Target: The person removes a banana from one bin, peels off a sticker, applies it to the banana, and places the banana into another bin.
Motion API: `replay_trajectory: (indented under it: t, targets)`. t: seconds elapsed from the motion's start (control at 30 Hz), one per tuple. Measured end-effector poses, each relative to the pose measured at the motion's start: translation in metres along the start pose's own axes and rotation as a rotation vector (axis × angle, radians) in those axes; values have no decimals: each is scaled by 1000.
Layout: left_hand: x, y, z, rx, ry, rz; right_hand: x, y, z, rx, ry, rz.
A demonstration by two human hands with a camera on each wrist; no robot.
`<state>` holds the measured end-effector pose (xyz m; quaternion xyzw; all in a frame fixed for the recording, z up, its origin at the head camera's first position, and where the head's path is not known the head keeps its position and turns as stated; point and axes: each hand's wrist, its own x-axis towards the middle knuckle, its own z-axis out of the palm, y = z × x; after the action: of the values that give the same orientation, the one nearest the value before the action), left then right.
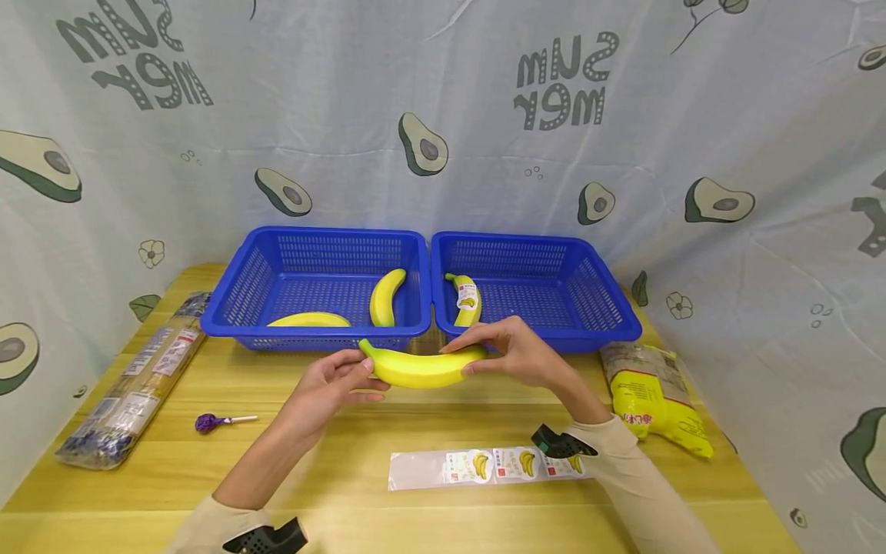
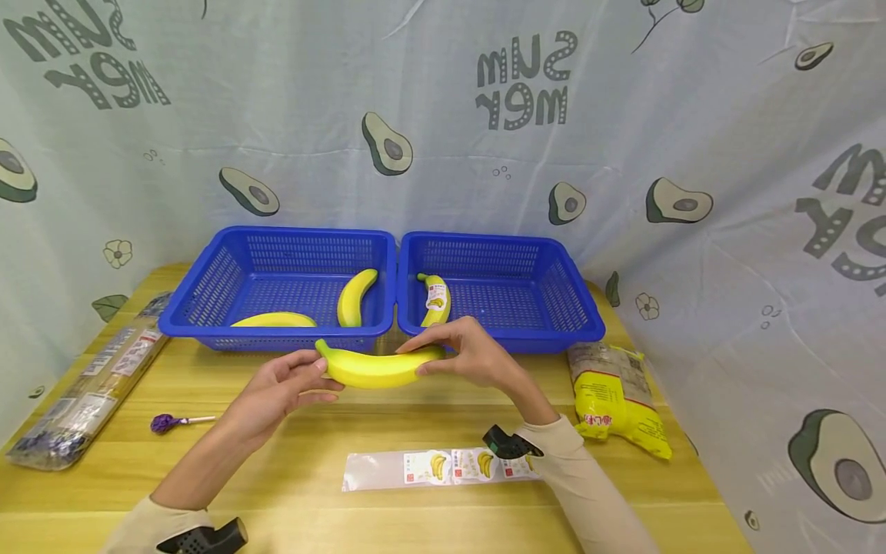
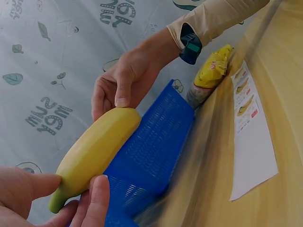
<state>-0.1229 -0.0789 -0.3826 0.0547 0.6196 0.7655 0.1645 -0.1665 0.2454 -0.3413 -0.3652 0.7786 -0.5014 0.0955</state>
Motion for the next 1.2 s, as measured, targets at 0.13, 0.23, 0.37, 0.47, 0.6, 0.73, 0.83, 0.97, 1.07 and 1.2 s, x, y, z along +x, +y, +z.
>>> replay_trajectory:
  t: [0.13, 0.23, 0.37, 0.47, 0.6, 0.73, 0.83, 0.97, 1.07, 1.2]
  targets:
    - [2, -7, -1, 5, -14, -20, -4, 4, 3, -13, -1, 31]
    - [3, -13, -2, 7, -29, -28, -6, 8, 6, -30, -3, 56]
    - [5, -21, -2, -6, -27, -31, -9, 16, 10, -29, -4, 79]
    - [6, -26, -1, -15, -7, -49, -11, 23, 12, -6, -1, 88]
    - [6, -29, 0, -14, 24, -77, -12, 31, 16, 29, 6, 94]
    - [7, -31, 3, -23, 58, -84, -11, 38, 19, 41, 8, 106]
    - [8, -33, 4, -29, 73, -81, -11, 42, 21, 34, 5, 105]
    - [8, -36, 3, -19, 72, -88, -11, 47, 24, 12, -7, 97]
    - [9, -39, 1, -11, 65, -101, -12, 48, 26, 2, -10, 106]
    - [11, -43, -1, -10, 52, -117, -11, 49, 28, -4, -10, 120]
